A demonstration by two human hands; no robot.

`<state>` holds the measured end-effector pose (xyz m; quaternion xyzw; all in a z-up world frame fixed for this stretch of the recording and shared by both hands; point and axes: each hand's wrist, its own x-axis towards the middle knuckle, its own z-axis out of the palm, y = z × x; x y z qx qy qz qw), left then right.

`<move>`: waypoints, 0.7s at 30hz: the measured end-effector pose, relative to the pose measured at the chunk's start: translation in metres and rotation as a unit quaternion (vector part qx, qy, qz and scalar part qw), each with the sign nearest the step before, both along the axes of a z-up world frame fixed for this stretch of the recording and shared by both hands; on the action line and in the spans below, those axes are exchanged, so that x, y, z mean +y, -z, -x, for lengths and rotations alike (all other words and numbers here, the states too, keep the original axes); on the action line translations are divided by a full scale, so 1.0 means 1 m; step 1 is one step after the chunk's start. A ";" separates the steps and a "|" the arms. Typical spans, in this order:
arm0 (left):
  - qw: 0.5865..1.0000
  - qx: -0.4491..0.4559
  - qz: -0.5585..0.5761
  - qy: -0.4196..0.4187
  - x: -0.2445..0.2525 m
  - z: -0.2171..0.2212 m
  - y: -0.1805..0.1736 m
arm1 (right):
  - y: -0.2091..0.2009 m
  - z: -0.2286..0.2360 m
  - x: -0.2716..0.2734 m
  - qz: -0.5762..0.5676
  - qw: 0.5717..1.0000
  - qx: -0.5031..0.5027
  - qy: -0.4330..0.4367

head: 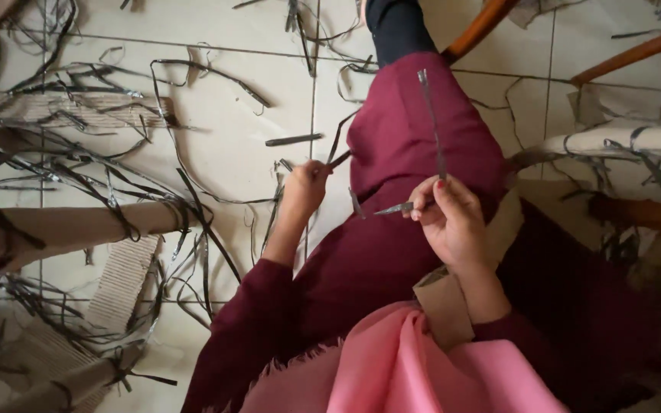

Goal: Wrapping a wooden chair leg with cardboard strips and securing it with wire

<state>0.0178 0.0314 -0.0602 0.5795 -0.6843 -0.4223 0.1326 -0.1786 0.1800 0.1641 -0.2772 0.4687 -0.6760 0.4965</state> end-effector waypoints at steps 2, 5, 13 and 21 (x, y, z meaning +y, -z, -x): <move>0.997 0.065 0.024 -0.015 0.005 -0.002 -0.074 | 0.012 0.004 0.005 0.000 1.000 -0.013 0.011; 0.957 0.273 0.088 0.035 0.021 0.002 -0.203 | 0.013 0.008 0.011 -0.002 0.999 -0.029 0.025; 0.930 0.284 0.147 0.180 0.082 0.077 -0.273 | -0.013 0.018 0.028 -0.009 0.999 0.027 0.047; 0.900 0.239 0.098 0.352 0.109 0.156 -0.266 | -0.012 0.091 0.063 -0.027 0.980 0.097 0.172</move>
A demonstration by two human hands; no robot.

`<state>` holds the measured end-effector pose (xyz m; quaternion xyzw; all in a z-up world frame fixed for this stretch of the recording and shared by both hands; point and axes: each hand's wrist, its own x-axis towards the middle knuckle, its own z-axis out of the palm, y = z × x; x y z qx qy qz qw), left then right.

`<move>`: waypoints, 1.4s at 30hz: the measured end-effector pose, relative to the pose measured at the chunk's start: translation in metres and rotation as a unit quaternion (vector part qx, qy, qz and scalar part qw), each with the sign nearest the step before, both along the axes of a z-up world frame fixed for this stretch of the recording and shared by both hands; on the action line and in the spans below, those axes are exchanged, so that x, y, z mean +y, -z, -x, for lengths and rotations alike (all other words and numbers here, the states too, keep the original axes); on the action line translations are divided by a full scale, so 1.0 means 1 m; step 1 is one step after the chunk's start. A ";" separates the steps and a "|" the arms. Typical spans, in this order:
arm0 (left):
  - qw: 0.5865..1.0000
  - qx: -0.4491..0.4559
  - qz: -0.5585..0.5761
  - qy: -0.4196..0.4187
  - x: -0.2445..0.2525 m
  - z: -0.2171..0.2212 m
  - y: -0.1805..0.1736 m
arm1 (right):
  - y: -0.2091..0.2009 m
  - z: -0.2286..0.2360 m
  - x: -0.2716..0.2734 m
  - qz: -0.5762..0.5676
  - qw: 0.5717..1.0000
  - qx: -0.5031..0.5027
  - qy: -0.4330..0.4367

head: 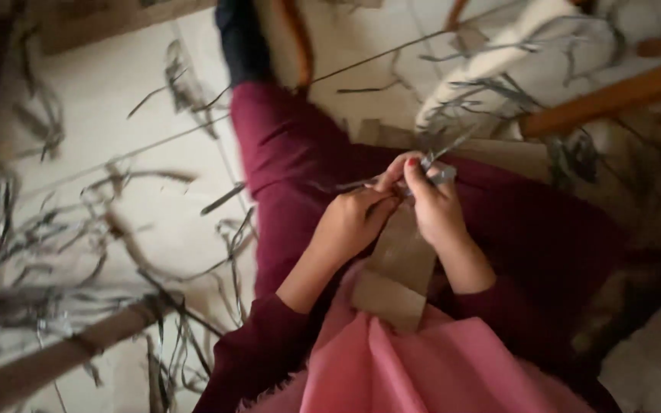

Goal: Wrapping a wooden chair leg with cardboard strips and securing it with wire

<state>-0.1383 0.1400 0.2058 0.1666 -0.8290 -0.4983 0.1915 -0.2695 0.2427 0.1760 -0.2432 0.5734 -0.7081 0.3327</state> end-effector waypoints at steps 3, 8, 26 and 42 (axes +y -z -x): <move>0.998 -0.037 0.017 0.055 -0.001 0.019 -0.005 | -0.001 0.038 0.021 -0.068 0.991 0.109 0.044; 0.993 -0.049 0.002 0.110 -0.004 0.029 0.031 | 0.016 0.085 0.058 -0.082 0.989 0.094 0.084; 0.939 0.127 -0.079 -0.311 -0.142 0.098 0.170 | 0.112 0.128 -0.025 -0.308 0.877 0.309 0.202; 0.973 0.034 -0.001 -0.229 -0.252 0.146 0.312 | 0.225 0.174 -0.027 -0.434 0.733 0.484 0.202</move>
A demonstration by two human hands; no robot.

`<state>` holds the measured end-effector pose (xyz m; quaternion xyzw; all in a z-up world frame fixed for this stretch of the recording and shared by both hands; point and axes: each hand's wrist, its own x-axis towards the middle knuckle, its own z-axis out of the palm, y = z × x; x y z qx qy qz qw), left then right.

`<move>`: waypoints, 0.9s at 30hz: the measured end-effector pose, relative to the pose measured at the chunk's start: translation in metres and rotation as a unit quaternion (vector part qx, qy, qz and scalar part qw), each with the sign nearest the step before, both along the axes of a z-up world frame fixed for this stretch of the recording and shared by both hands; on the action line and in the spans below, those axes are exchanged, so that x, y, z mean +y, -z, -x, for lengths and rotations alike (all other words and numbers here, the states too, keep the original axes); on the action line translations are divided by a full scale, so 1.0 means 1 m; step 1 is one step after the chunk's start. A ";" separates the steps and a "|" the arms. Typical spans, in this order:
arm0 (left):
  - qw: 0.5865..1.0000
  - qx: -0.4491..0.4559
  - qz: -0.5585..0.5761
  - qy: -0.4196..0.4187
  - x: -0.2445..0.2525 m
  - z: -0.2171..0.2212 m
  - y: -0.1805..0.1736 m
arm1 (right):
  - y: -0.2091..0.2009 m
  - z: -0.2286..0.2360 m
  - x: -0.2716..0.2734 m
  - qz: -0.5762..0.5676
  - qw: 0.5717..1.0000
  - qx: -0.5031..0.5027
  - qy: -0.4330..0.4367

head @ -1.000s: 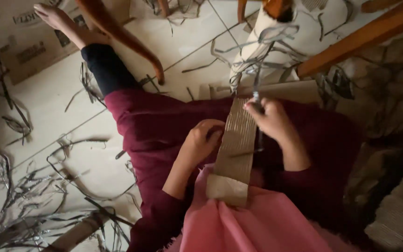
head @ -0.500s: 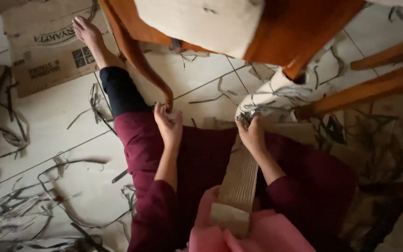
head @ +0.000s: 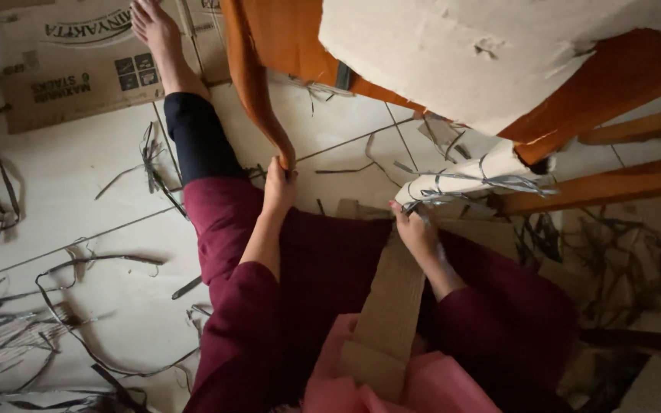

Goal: Wrapping a wooden chair leg with cardboard strips and securing it with wire

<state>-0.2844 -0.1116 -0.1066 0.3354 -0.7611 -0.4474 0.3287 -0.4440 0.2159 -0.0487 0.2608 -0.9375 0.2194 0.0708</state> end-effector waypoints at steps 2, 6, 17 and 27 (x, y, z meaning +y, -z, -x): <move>1.000 -0.002 0.009 0.017 0.001 0.002 0.008 | -0.056 -0.008 -0.014 0.156 0.982 0.036 -0.098; 0.999 -0.003 -0.006 0.035 0.025 0.003 0.014 | -0.028 0.006 -0.003 0.249 0.960 0.066 -0.111; 0.991 0.001 -0.086 0.099 0.093 0.018 -0.011 | -0.012 0.069 0.025 0.176 0.983 0.050 0.027; 0.988 -0.038 -0.104 0.112 0.126 0.010 -0.048 | -0.059 0.062 0.024 0.073 0.995 -0.034 0.062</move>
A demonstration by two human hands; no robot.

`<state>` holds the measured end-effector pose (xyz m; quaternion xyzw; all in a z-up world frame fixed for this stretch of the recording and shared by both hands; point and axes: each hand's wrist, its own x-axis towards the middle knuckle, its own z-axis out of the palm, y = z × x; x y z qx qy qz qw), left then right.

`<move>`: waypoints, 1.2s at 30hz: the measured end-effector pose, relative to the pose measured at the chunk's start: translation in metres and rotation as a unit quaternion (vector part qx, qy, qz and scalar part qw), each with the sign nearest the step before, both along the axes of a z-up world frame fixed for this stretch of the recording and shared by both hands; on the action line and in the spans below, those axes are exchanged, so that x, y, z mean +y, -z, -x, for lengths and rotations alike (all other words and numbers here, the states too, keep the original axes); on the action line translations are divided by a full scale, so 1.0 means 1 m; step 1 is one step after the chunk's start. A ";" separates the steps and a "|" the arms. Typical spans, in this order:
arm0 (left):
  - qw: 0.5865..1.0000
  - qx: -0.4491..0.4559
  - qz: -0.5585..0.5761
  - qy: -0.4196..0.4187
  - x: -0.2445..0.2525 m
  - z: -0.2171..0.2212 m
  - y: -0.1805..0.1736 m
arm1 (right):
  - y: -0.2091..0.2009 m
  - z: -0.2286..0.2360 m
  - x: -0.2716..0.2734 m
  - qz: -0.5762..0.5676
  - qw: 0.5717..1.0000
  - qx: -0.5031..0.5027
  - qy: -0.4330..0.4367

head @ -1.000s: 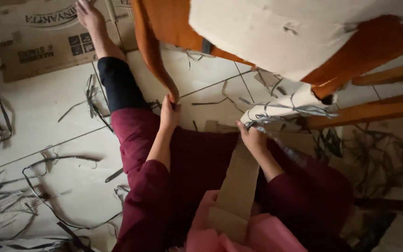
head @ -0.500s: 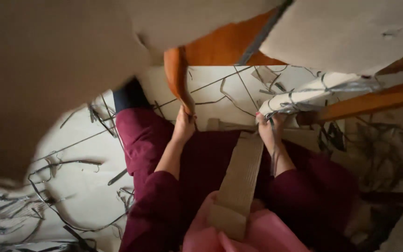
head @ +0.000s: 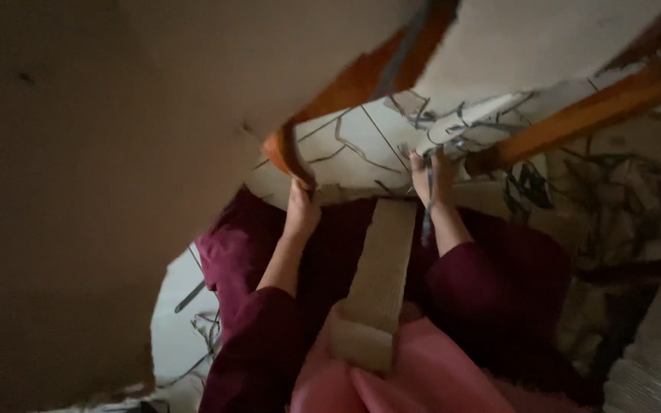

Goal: Wrapping a wooden chair leg with cardboard strips and securing it with wire

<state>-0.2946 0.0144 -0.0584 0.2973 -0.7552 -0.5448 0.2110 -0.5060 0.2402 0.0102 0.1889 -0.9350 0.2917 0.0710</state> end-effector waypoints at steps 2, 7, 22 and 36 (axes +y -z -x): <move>0.993 -0.081 0.085 0.001 0.007 -0.011 -0.013 | -0.052 -0.025 0.000 -0.014 0.993 -0.118 0.001; 0.858 -0.227 0.425 0.179 0.072 -0.090 -0.120 | -0.017 -0.027 0.026 -0.067 0.982 -0.175 -0.028; 0.942 0.226 0.218 0.119 0.084 -0.041 -0.112 | 0.011 -0.048 0.027 -0.130 0.948 -0.233 -0.174; 0.955 0.172 0.232 0.065 0.087 -0.073 -0.229 | -0.183 -0.124 0.050 0.109 0.903 -0.233 -0.344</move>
